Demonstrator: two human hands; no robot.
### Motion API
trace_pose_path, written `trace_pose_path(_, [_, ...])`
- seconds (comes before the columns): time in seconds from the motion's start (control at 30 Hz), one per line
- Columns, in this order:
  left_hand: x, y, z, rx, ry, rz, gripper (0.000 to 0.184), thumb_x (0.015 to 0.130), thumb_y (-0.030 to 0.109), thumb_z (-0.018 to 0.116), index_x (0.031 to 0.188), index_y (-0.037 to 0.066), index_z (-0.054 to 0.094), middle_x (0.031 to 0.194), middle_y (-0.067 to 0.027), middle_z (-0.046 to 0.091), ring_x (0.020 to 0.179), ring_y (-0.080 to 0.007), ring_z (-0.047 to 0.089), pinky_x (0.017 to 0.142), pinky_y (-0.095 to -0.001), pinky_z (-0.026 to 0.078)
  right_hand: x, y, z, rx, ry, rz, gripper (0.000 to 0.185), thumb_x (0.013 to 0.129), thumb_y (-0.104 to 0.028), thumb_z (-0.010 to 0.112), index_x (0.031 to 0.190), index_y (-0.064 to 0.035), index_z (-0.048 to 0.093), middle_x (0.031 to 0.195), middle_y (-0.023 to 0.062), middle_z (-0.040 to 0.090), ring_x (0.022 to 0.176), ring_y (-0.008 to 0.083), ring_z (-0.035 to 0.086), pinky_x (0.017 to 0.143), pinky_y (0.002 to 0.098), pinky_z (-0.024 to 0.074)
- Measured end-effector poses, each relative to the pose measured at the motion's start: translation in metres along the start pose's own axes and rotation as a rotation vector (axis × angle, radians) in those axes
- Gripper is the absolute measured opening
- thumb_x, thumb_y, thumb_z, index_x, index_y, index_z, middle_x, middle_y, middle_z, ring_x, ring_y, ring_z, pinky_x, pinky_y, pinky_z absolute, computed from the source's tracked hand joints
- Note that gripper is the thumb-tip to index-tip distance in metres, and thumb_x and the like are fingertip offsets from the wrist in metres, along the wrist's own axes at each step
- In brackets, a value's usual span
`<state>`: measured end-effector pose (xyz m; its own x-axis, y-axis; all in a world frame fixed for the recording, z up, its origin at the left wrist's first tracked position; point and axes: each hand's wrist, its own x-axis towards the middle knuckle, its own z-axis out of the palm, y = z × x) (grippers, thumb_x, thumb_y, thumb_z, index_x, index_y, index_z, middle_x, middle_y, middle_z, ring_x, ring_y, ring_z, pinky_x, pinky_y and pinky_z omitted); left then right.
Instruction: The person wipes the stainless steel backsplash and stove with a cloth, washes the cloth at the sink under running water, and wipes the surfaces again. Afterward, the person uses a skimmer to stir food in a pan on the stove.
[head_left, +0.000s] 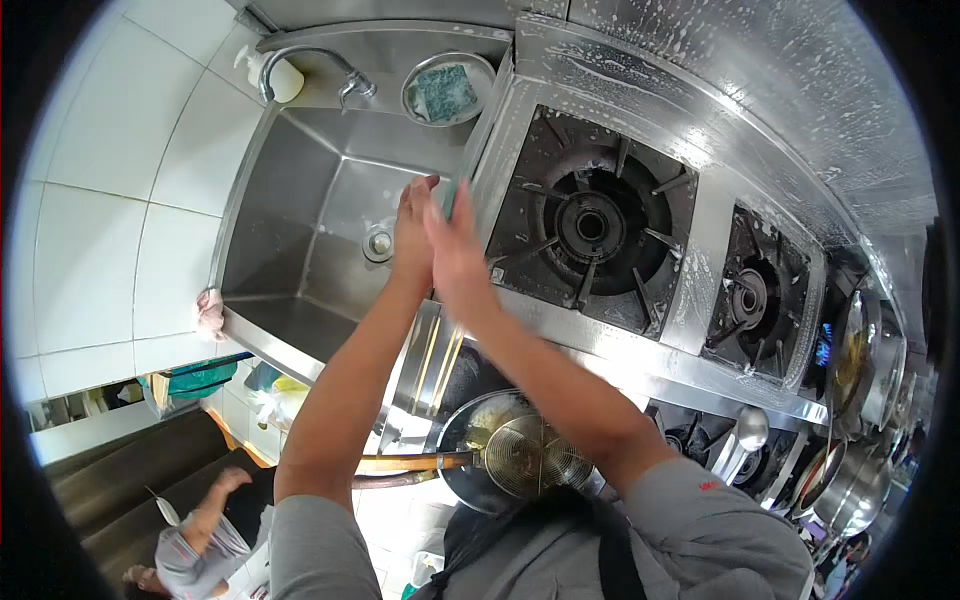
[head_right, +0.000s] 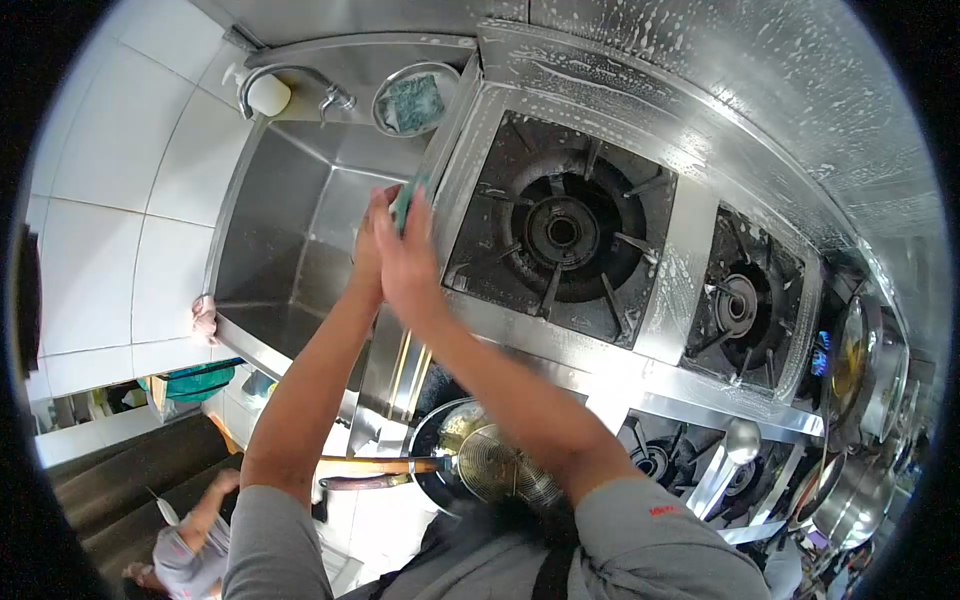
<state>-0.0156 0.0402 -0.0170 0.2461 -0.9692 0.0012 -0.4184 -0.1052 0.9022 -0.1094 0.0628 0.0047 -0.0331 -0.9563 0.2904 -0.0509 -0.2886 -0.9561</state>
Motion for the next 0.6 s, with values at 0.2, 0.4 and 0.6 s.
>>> trace_pose_path(0.2, [-0.009, 0.050, 0.011, 0.437, 0.136, 0.126, 0.057, 0.109, 0.042, 0.030, 0.120, -0.002, 0.065, 0.126, -0.0285, 0.063, 0.126, -0.0475, 0.053, 0.107, -0.0541, 0.043, 0.186, 0.000, -0.016, -0.573, 0.155, -0.277, 0.046, 0.090, -0.009, 0.054, 0.135, -0.0013, 0.057, 0.126, 0.0300, 0.060, 0.119, 0.0432, 0.058, 0.104, 0.0515, 0.0444])
trace_pose_path(0.4, [-0.013, 0.067, 0.009, 0.538, 0.184, -0.089, 0.054, 0.106, 0.047, 0.037, 0.120, 0.004, 0.066, 0.137, -0.0312, 0.057, 0.124, -0.0466, 0.058, 0.103, -0.0599, 0.046, 0.177, -0.055, -0.085, -0.902, -0.424, -0.440, 0.053, 0.095, -0.033, 0.066, 0.142, -0.0084, 0.059, 0.148, 0.0197, 0.055, 0.138, 0.0362, 0.050, 0.114, 0.0436, 0.0389])
trace_pose_path(0.6, [-0.017, 0.075, 0.005, 0.413, 0.143, -0.150, 0.057, 0.106, 0.049, 0.038, 0.130, 0.005, 0.064, 0.154, -0.0292, 0.041, 0.133, -0.0460, 0.051, 0.107, -0.0653, 0.038, -0.062, -0.162, -0.284, -0.051, -0.686, 0.551, 0.061, 0.096, -0.040, 0.070, 0.142, -0.0029, 0.057, 0.144, 0.0192, 0.058, 0.123, 0.0312, 0.063, 0.096, 0.0444, 0.0543])
